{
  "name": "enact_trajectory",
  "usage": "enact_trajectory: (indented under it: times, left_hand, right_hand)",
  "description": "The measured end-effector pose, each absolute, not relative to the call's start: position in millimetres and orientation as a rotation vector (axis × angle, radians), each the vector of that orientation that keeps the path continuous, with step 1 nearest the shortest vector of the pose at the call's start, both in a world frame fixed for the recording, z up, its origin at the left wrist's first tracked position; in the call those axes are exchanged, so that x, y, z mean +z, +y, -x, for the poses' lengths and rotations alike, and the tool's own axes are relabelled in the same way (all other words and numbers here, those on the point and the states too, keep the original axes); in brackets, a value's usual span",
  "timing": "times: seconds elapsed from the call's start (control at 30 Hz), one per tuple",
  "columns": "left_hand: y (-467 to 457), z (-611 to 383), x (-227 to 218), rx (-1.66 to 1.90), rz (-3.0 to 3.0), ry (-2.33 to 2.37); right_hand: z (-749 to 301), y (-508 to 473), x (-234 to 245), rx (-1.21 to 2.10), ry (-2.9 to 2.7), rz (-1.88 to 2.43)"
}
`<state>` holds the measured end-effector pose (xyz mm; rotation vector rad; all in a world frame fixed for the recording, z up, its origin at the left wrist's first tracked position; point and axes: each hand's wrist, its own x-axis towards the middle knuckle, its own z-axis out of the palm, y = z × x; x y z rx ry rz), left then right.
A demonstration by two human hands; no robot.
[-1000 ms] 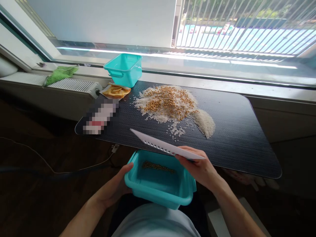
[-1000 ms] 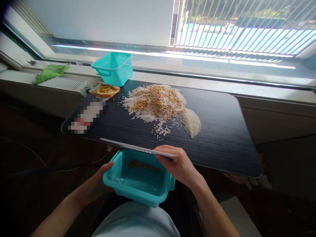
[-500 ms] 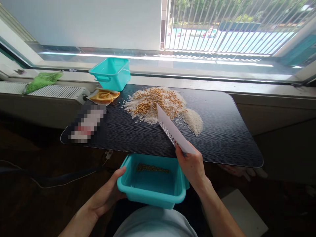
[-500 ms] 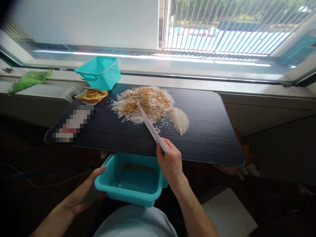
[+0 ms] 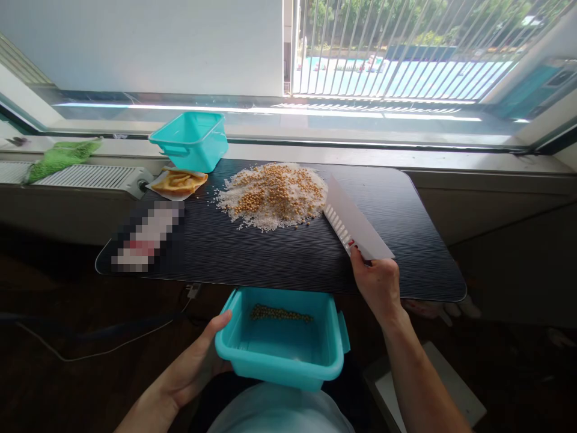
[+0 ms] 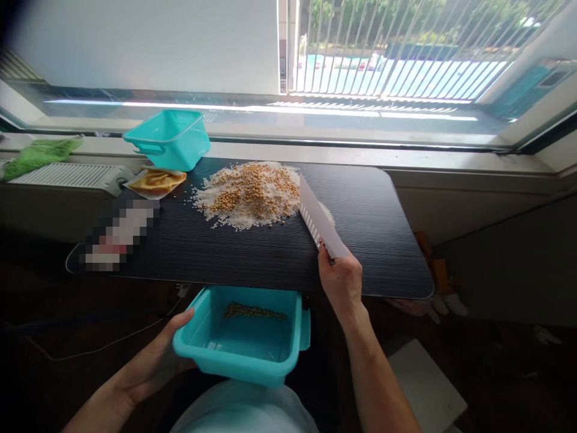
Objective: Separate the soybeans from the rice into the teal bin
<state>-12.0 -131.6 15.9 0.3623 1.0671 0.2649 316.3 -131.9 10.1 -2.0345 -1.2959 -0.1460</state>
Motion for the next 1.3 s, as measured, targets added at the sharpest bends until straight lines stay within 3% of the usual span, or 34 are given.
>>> enact_trajectory:
  times: [0.77,1.0,1.3]
  left_hand:
    - [-135,-5,17,0.233,-0.360,1.024]
    - [-136,-6,17,0.246,-0.358,1.009]
    - [-137,1,15,0.270,-0.342,1.020]
  right_hand:
    - [-331,-170,24,0.367,-1.306,1.805]
    - [-328,-191,35,0.673,-1.429,1.703]
    - [-314,-162,37,0.704,-1.573,1.648]
